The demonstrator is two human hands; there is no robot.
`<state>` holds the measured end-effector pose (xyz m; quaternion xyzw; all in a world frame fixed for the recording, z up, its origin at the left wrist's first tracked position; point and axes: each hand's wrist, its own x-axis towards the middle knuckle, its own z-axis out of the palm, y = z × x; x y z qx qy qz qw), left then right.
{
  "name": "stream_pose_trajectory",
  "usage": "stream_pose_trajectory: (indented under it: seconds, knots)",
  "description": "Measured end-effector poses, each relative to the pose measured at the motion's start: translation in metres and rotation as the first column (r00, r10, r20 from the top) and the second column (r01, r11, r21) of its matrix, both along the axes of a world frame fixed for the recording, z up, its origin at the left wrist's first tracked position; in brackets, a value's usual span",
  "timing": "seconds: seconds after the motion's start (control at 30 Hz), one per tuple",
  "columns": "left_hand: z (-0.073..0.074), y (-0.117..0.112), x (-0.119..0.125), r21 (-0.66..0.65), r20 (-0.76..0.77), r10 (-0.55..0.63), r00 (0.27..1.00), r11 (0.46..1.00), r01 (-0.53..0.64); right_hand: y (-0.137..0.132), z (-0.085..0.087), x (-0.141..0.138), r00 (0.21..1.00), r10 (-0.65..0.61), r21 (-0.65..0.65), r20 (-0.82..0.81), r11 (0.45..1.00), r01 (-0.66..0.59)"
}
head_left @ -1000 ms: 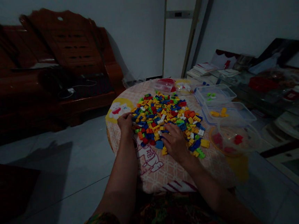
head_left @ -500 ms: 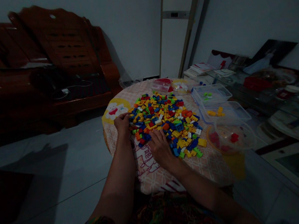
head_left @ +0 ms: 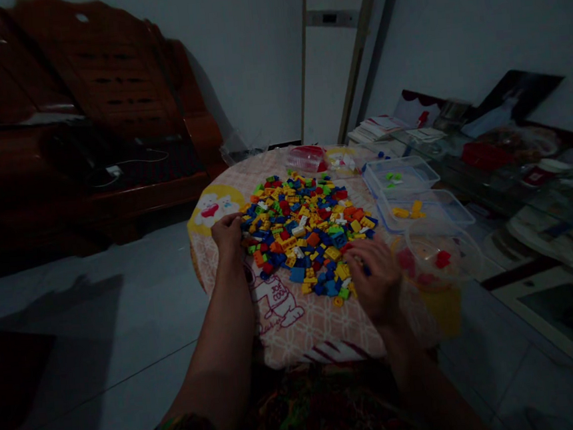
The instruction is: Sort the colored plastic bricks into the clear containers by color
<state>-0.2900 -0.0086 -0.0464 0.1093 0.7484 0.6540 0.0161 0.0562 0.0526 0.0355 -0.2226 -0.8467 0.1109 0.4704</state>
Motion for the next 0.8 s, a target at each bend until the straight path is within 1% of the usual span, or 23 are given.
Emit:
stream_pose_trajectory:
  seconds: [0.03, 0.07, 0.13, 0.17, 0.2, 0.23, 0.3, 0.33, 0.4, 0.43, 0.5, 0.57, 0.6, 0.67, 0.8]
  knots:
    - [0.000, 0.000, 0.000, 0.004, -0.001, 0.002, 1.000, 1.000, -0.002, 0.011, 0.007, 0.015, 0.996, -0.086, 0.035, -0.015, 0.996, 0.087]
    - [0.000, 0.001, 0.000, 0.008, -0.002, 0.005, 1.000, 1.000, -0.005, 0.022, 0.012, 0.029, 0.982, -0.185, 0.065, -0.032, 0.980, 0.187]
    - [0.000, 0.001, 0.000, 0.012, -0.005, 0.016, 1.000, 1.000, -0.016, 0.044, 0.019, 0.057, 0.936, -0.349, 0.106, -0.037, 0.930, 0.351]
    - [-0.001, 0.002, 0.000, 0.013, -0.007, 0.021, 1.000, 1.000, -0.021, 0.054, 0.020, 0.068, 0.913, -0.407, 0.116, -0.022, 0.906, 0.407]
    - [-0.001, 0.002, -0.001, 0.015, -0.009, 0.025, 1.000, 1.000, -0.025, 0.063, 0.019, 0.078, 0.891, -0.454, 0.126, -0.022, 0.883, 0.453]
    - [-0.002, 0.003, -0.001, 0.016, -0.011, 0.027, 1.000, 1.000, -0.026, 0.069, 0.018, 0.084, 0.879, -0.477, 0.136, -0.003, 0.871, 0.473]
    - [-0.003, 0.003, -0.002, 0.012, -0.012, 0.029, 1.000, 1.000, -0.029, 0.073, 0.015, 0.086, 0.870, -0.492, 0.151, 0.011, 0.861, 0.485]
    - [-0.003, 0.003, -0.002, 0.004, -0.011, 0.032, 0.999, 0.999, -0.032, 0.071, 0.014, 0.083, 0.877, -0.480, 0.152, 0.014, 0.868, 0.473]
    - [-0.004, 0.003, -0.002, -0.019, -0.008, 0.035, 0.999, 0.999, -0.035, 0.058, 0.011, 0.068, 0.911, -0.412, 0.129, 0.028, 0.905, 0.405]
    - [-0.004, 0.003, -0.002, -0.030, -0.007, 0.034, 0.999, 0.999, -0.034, 0.049, 0.010, 0.058, 0.936, -0.347, 0.101, 0.056, 0.935, 0.340]
    - [-0.003, 0.003, -0.002, -0.036, -0.005, 0.030, 1.000, 0.999, -0.030, 0.031, 0.005, 0.036, 0.976, -0.174, 0.013, 0.132, 0.985, 0.174]
    - [-0.003, 0.002, -0.001, -0.021, -0.001, 0.027, 1.000, 0.999, -0.027, 0.016, -0.003, 0.015, 0.974, -0.021, -0.086, 0.225, 0.995, 0.041]
    - [-0.002, 0.002, -0.001, -0.011, 0.004, 0.027, 1.000, 1.000, -0.027, 0.010, -0.006, 0.005, 0.956, 0.035, -0.118, 0.291, 0.993, 0.000]
    - [-0.002, 0.002, -0.001, 0.005, 0.010, 0.023, 1.000, 1.000, -0.023, 0.005, -0.013, -0.011, 0.891, 0.093, -0.150, 0.445, 0.988, -0.028]
    - [-0.002, 0.001, -0.002, -0.006, 0.018, 0.008, 1.000, 1.000, -0.008, 0.005, -0.016, -0.037, 0.682, 0.072, -0.139, 0.727, 0.989, 0.043]
